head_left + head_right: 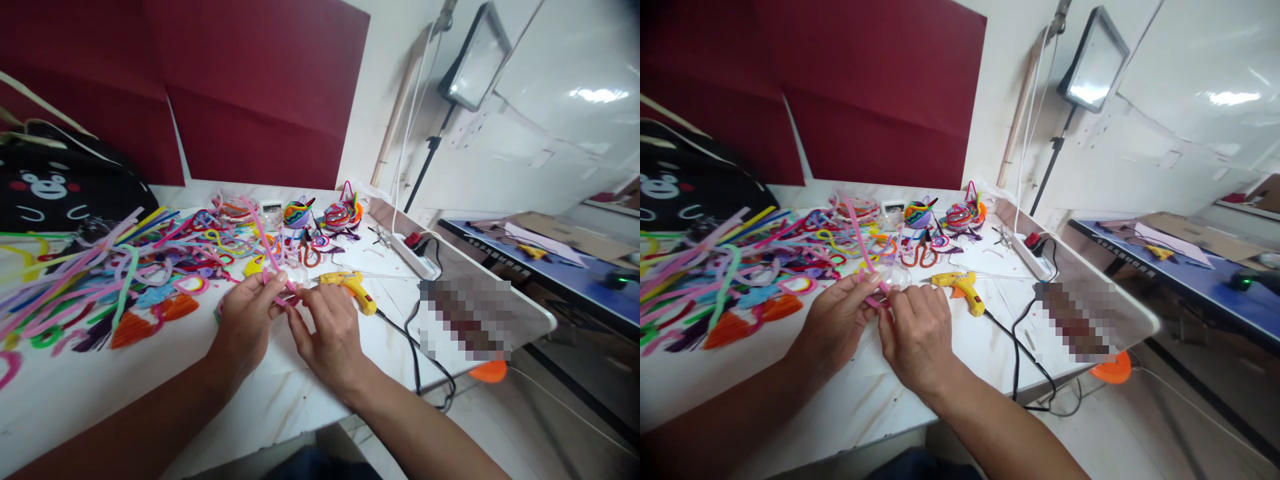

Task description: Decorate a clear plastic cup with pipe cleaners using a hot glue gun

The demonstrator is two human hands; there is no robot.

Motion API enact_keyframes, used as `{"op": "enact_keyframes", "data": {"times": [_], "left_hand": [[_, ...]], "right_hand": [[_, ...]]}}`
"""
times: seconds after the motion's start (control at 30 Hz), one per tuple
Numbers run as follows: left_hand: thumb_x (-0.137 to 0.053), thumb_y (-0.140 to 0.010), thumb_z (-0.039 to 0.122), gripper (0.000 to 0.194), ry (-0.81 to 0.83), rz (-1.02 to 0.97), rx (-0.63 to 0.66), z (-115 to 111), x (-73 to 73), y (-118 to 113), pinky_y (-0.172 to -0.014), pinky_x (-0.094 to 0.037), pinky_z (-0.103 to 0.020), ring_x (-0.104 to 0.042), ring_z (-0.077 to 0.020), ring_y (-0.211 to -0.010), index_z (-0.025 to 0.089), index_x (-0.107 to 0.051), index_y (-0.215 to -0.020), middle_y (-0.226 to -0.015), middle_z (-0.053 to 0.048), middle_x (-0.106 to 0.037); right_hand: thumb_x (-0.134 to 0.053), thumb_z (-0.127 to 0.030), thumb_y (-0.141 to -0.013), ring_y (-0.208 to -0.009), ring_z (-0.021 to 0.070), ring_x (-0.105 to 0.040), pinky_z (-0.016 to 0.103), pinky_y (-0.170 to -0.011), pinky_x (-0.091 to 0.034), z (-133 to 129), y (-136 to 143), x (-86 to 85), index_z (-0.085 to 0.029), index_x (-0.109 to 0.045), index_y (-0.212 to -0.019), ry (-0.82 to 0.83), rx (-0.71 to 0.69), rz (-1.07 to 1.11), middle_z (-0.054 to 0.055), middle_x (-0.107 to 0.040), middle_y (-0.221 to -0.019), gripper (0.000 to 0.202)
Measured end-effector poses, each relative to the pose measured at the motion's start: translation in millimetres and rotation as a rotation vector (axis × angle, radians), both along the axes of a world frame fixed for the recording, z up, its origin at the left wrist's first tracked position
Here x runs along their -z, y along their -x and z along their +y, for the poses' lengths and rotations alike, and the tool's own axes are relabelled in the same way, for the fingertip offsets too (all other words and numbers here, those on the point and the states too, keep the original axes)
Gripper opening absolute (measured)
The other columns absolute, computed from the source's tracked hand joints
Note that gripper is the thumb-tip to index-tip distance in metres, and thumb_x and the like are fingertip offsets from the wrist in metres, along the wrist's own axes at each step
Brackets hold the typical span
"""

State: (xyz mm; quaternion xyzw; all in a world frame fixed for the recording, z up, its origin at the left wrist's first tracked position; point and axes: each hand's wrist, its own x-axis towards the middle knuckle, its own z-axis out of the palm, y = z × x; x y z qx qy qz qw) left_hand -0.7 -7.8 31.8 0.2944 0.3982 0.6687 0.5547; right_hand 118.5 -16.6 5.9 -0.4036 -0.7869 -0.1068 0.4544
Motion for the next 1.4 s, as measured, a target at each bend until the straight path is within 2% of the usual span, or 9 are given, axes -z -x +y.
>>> {"op": "enact_keyframes", "data": {"times": [0.23,0.43,0.73,1.13,1.4], "left_hand": [[-0.076,-0.069,0.019,0.014,-0.002,0.011,0.004,0,1.1,0,-0.056,-0.049,-0.019,-0.062,-0.0123,-0.063,0.017,-0.063,-0.073,-0.067,-0.001,-0.066],[-0.080,-0.065,0.023,0.019,-0.019,0.024,0.014,2,4.7,1,-0.063,-0.053,-0.022,-0.064,-0.0136,-0.066,0.016,-0.064,-0.074,-0.069,-0.001,-0.067],[-0.082,-0.063,0.023,0.020,-0.010,-0.006,0.028,1,5.0,-1,-0.061,-0.052,-0.020,-0.063,-0.0128,-0.064,0.016,-0.065,-0.071,-0.067,0.000,-0.067],[-0.071,-0.072,0.015,0.007,0.029,-0.094,0.035,4,8.2,-1,-0.068,-0.054,-0.021,-0.065,-0.0121,-0.066,0.018,-0.066,-0.067,-0.068,0.001,-0.068],[-0.068,-0.075,0.012,0.012,0.031,-0.154,0.050,3,5.1,0,-0.069,-0.055,-0.021,-0.065,-0.0121,-0.064,0.019,-0.066,-0.065,-0.065,0.001,-0.067]], "right_hand": [[-0.049,-0.023,-0.095,-0.072,0.0192,-0.051,0.034,-0.066,-0.037,1,0,1.4,-0.018,-0.062,-0.089,-0.035,0.025,-0.033,0.004,-0.060,-0.074,0.015],[-0.049,-0.019,-0.095,-0.072,0.0197,-0.049,0.036,-0.067,-0.034,2,-1,3.1,-0.018,-0.062,-0.086,-0.069,0.066,-0.091,0.004,-0.059,-0.072,0.016],[-0.051,-0.016,-0.095,-0.067,0.0196,-0.044,0.037,-0.064,-0.030,4,-3,2.1,-0.018,-0.064,-0.085,-0.147,0.114,-0.151,0.003,-0.059,-0.068,0.016],[-0.058,-0.015,-0.093,-0.067,0.0176,-0.043,0.035,-0.063,-0.029,10,-8,5.0,-0.016,-0.067,-0.096,-0.230,0.087,-0.152,0.001,-0.063,-0.068,0.009],[-0.051,-0.014,-0.095,-0.069,0.0195,-0.046,0.037,-0.062,-0.028,10,-16,2.2,-0.009,-0.062,-0.112,-0.338,0.044,-0.252,0.004,-0.066,-0.076,0.021]]}}
